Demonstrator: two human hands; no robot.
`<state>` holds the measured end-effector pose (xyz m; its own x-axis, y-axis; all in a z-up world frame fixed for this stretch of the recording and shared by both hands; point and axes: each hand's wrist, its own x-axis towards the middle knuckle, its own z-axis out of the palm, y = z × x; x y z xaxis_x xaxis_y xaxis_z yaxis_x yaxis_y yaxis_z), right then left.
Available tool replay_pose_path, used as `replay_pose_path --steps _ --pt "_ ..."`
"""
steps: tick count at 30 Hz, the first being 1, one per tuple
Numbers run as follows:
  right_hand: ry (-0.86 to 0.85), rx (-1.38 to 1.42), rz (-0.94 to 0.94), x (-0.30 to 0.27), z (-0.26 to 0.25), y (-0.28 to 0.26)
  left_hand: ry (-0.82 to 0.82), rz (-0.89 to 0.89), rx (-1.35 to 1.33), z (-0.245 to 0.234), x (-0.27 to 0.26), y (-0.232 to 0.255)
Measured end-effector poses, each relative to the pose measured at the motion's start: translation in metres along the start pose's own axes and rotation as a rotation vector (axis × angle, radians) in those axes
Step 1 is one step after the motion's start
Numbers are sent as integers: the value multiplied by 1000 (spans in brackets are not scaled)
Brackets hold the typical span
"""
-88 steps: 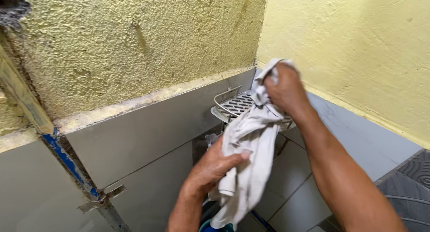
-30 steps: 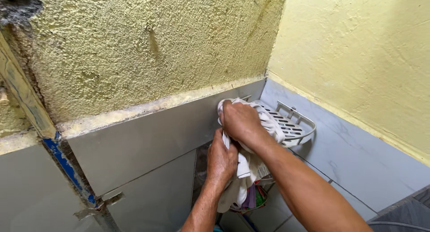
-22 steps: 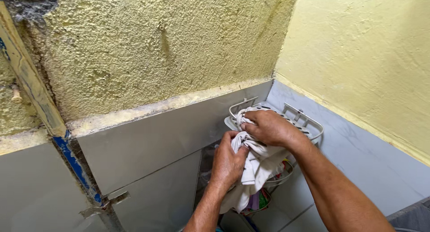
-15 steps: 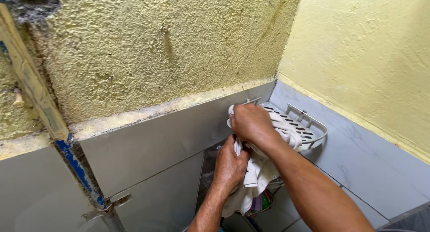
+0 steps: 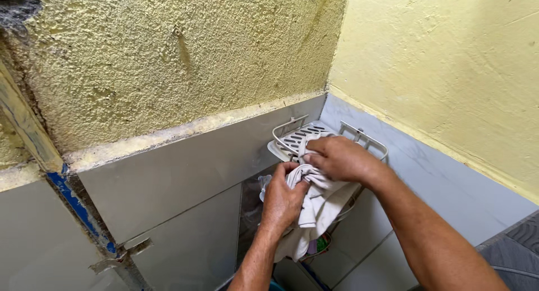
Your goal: The person wipes the surfaces of a three-tier corner shower caddy with a white cloth. They clean the top, middle, and bottom shelves and the surrounding wall tiles. The person also briefly handles items on the shelves, such as a small bottle and a wrapped item, before continuing to wipe the caddy.
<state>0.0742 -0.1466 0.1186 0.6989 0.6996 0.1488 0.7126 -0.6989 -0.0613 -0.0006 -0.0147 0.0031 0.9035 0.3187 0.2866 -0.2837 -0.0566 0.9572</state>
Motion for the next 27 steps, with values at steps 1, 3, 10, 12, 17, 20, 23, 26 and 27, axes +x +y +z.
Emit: replay_pose_path --steps 1,3,10,12,17,20,23,26,27 --pt "25 89 113 -2 1 6 -20 2 -27 3 -3 -1" --pt "86 263 335 8 3 12 -8 31 -9 5 -5 -2" --pt "419 189 302 68 38 -6 77 73 11 -4 -5 -7" --pt "427 12 167 79 42 -10 11 114 52 -11 -4 -5" --pt "288 159 30 65 42 -18 -33 84 67 -13 0 -1" --pt "345 114 -234 50 49 -33 -33 23 32 -7 0 1" --pt "288 234 -144 45 46 -30 -45 6 45 -8 0 3" --pt "282 207 188 50 38 -1 -39 81 54 -9 2 1" --pt "308 152 300 53 35 12 -40 81 69 -8 4 1"
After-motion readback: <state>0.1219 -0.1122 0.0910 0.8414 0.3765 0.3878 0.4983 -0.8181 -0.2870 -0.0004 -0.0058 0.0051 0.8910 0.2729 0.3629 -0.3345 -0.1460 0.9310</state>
